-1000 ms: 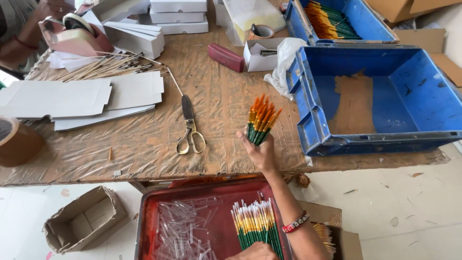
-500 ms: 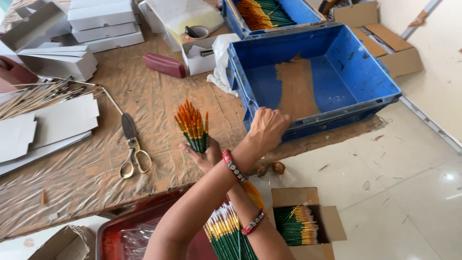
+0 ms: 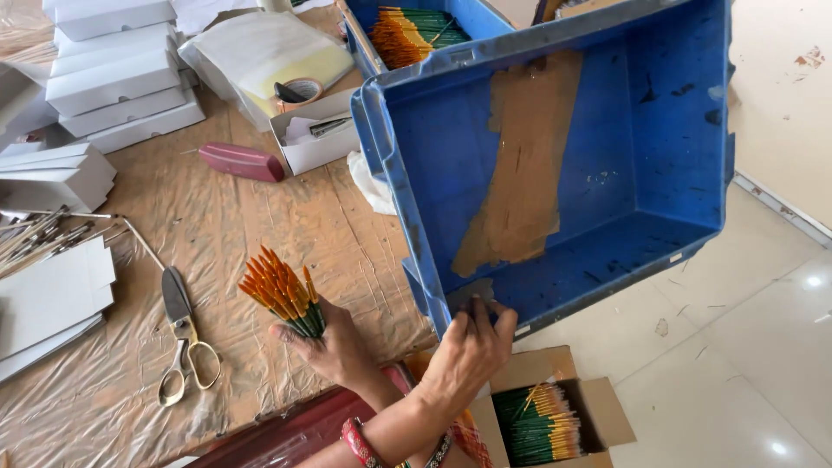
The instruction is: The recorder is sorting green-handled paintbrushes and placing protective clear plastic sleeves over the bristles.
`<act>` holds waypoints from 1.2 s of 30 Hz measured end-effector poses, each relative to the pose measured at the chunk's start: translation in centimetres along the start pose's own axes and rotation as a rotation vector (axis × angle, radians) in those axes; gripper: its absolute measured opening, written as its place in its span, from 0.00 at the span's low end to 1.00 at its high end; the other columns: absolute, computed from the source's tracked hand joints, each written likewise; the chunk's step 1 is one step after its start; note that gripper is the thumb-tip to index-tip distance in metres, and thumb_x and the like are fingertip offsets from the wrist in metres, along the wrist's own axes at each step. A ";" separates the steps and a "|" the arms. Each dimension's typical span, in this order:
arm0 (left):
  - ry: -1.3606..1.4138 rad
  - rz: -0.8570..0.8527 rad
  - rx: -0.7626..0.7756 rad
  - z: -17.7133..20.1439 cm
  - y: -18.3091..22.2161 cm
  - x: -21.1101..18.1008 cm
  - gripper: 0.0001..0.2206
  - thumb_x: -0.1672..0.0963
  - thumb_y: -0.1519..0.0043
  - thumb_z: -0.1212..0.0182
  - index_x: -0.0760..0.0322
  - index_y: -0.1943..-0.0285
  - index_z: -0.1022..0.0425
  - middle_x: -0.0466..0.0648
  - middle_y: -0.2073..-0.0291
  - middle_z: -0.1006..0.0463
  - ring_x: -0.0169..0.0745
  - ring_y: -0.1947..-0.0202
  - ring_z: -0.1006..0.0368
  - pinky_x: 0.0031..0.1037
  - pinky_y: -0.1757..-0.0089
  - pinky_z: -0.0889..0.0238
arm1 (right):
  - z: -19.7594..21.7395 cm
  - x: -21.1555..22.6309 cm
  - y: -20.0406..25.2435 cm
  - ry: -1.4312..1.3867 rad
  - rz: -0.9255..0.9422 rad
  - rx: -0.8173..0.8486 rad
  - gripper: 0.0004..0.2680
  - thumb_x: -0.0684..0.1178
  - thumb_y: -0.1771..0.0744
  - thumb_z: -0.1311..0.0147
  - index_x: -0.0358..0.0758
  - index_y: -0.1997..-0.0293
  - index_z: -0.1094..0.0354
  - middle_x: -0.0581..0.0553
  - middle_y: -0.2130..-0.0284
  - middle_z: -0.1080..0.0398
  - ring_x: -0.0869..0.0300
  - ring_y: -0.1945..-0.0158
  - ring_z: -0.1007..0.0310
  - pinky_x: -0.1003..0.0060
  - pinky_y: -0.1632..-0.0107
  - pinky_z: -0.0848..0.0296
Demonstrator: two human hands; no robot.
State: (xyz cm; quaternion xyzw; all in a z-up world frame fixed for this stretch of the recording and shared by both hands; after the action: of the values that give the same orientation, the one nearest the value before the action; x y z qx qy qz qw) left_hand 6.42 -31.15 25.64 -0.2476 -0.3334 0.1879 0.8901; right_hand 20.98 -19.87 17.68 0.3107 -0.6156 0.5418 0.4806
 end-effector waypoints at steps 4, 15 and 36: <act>-0.024 -0.036 -0.009 -0.9 0.1 -1.0 0.11 0.56 0.42 0.46 0.65 0.54 0.27 0.58 0.59 0.16 0.37 0.57 0.20 0.22 0.52 0.36 | 0.4 -0.3 -0.2 -0.025 0.013 -0.016 0.15 0.54 0.32 0.36 0.37 0.47 0.30 0.46 0.66 0.23 0.63 0.66 0.27 0.66 0.59 0.26; 0.352 0.065 0.102 -5.1 -1.4 3.6 0.09 0.60 0.40 0.39 0.57 0.60 0.37 0.43 0.80 0.29 0.36 0.78 0.29 0.29 0.56 0.37 | -0.9 -0.4 0.0 -0.052 0.087 -0.076 0.17 0.49 0.34 0.34 0.34 0.43 0.32 0.49 0.62 0.21 0.69 0.61 0.28 0.67 0.57 0.26; 1.100 1.002 -0.325 7.8 29.2 13.4 0.32 0.53 0.44 0.22 0.63 0.33 0.33 0.50 0.41 0.23 0.40 0.41 0.27 0.32 0.43 0.31 | -0.9 0.3 15.2 0.124 -0.100 -0.029 0.11 0.47 0.38 0.28 0.34 0.65 0.29 0.51 0.77 0.28 0.67 0.74 0.28 0.70 0.70 0.28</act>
State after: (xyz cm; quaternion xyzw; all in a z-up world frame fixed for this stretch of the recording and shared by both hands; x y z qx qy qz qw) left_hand 5.59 1.52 20.94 -0.5552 0.2870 0.3676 0.6887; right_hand 7.39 -15.59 12.30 0.2999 -0.5763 0.5263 0.5485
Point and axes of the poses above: each hand's wrist, its own y-axis away from the middle knuckle, its own z-axis out of the back of the hand, x = y × z, the point moved 9 cm from there along -y, towards the middle knuckle
